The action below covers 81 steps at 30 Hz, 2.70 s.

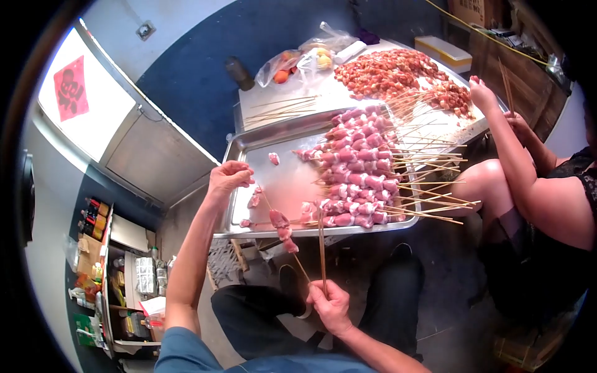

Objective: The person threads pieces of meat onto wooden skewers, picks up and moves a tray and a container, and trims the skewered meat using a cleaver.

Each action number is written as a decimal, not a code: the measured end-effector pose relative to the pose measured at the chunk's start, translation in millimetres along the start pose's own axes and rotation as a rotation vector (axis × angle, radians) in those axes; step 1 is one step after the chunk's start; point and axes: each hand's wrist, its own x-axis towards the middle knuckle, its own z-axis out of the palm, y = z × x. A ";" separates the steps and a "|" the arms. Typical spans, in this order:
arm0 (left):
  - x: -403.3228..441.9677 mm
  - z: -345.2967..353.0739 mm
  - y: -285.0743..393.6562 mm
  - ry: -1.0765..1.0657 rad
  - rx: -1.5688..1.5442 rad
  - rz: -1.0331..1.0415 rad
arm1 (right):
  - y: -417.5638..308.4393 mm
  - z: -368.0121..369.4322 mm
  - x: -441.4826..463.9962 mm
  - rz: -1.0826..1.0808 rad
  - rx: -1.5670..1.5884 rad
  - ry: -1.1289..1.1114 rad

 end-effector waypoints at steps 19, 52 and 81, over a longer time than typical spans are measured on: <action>-60.1 30.2 -0.7 -0.066 -0.528 -0.142 | 14.9 -1.4 -14.5 -0.008 -0.048 0.005; -94.6 72.6 10.3 -0.115 -0.702 -0.114 | 16.2 0.3 -17.2 -0.038 -0.106 0.051; -106.2 81.8 20.6 -0.063 -0.638 -0.130 | 24.1 0.5 -18.0 -0.060 -0.037 0.053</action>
